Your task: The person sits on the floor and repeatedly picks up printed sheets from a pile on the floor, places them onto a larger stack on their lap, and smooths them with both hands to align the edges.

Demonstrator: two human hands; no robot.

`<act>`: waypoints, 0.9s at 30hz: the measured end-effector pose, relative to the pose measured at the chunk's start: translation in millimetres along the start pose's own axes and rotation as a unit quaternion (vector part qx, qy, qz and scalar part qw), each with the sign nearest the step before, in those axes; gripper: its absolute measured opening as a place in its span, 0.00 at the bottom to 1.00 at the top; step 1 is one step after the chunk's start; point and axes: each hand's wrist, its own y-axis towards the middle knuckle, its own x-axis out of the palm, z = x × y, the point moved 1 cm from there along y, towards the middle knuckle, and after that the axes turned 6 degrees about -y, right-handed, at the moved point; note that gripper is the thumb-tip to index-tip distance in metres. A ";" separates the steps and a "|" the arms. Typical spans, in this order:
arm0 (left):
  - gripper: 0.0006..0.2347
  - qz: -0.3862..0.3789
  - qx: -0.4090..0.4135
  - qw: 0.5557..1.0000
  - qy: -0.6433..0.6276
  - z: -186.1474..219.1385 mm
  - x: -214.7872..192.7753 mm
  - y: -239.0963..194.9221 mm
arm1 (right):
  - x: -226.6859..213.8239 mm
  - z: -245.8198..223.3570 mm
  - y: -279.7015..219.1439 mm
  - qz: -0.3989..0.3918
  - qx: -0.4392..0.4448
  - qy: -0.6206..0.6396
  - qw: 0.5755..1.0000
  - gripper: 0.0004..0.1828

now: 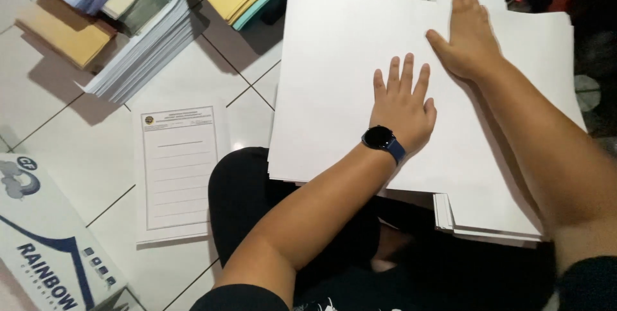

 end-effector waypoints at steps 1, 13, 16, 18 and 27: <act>0.28 0.013 0.003 1.000 0.006 1.8 -0.2 -1.7 | 2.6 10.8 -0.2 0.080 -0.097 -0.005 0.992 0.35; 0.29 0.008 -0.023 1.000 -0.019 3.7 0.2 2.7 | -23.0 14.1 -34.5 0.006 0.031 -0.015 0.999 0.43; 0.29 -0.002 -0.030 1.000 0.007 2.9 4.0 4.4 | 8.8 87.2 -69.1 0.083 0.009 -0.075 0.994 0.43; 0.29 -0.009 -0.036 0.999 0.015 4.6 1.4 5.5 | -0.7 79.2 -121.6 0.065 0.054 -0.008 0.996 0.43; 0.29 -0.144 0.054 0.985 0.082 7.0 -19.8 0.4 | 28.1 94.4 -281.6 0.036 0.199 0.167 0.965 0.38</act>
